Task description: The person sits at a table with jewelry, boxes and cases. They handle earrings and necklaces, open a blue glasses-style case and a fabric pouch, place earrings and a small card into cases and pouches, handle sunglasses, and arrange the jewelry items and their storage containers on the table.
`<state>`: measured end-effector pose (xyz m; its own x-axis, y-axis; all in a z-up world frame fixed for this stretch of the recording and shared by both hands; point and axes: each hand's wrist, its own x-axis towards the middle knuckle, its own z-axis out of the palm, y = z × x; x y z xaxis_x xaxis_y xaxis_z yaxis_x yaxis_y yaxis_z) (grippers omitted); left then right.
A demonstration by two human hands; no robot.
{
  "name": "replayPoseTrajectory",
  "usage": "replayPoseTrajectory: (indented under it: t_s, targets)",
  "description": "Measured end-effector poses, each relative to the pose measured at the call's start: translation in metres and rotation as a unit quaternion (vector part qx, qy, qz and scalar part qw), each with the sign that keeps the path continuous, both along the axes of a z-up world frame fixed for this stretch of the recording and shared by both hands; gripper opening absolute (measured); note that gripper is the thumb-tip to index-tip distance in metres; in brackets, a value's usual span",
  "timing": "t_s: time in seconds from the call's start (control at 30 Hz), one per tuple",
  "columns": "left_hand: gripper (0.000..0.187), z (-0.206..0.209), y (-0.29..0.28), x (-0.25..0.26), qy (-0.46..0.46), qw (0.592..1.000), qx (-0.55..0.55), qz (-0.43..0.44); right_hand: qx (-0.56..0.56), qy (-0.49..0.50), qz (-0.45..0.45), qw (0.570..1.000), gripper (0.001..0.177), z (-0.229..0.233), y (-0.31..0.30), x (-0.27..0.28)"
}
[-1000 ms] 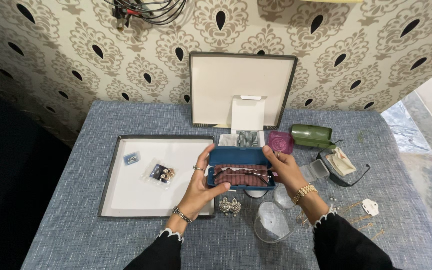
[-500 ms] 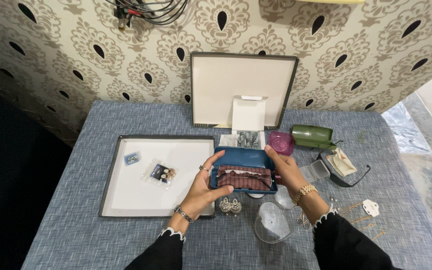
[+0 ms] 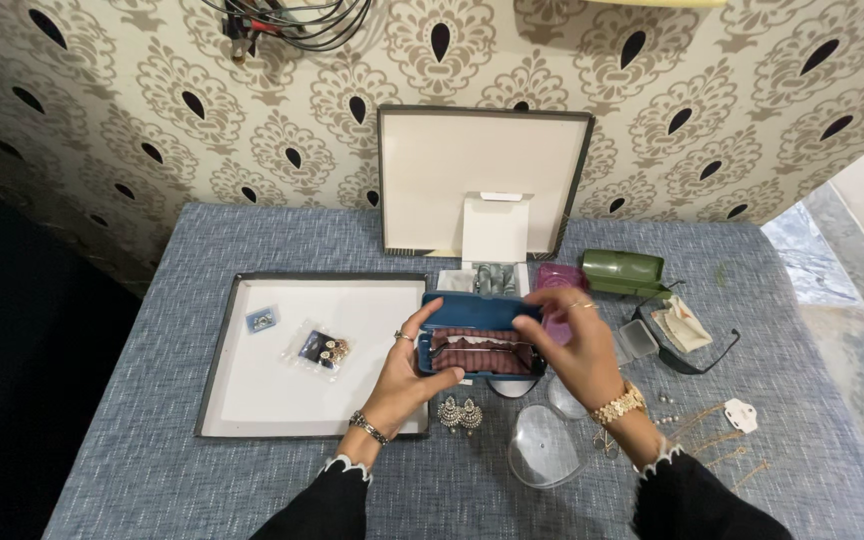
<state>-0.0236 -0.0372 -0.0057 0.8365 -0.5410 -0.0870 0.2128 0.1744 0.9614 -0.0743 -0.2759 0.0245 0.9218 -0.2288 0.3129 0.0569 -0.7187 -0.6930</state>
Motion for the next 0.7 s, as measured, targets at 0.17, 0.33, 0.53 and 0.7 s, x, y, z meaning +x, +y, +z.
replayPoseTrajectory:
  t_s: [0.17, 0.33, 0.53, 0.7]
  targets:
    - [0.094, -0.007, -0.004, 0.000, -0.034, 0.999, -0.017, -0.007, -0.062, 0.011, 0.172, 0.983, 0.038, 0.009, 0.009, -0.001]
    - [0.092, -0.011, -0.007, -0.002, -0.132, 0.990, 0.051, 0.022, -0.099, 0.094, 0.193, 0.972, 0.042, 0.000, 0.014, 0.001]
    - [0.091, -0.017, -0.009, -0.002, -0.140, 0.989, 0.041, 0.019, -0.107, 0.067, 0.228, 0.966, 0.042, -0.015, 0.012, 0.008]
    - [0.092, -0.022, -0.008, -0.004, -0.152, 0.985, 0.075, 0.018, -0.067, 0.105, 0.238, 0.963, 0.033, -0.020, 0.008, 0.010]
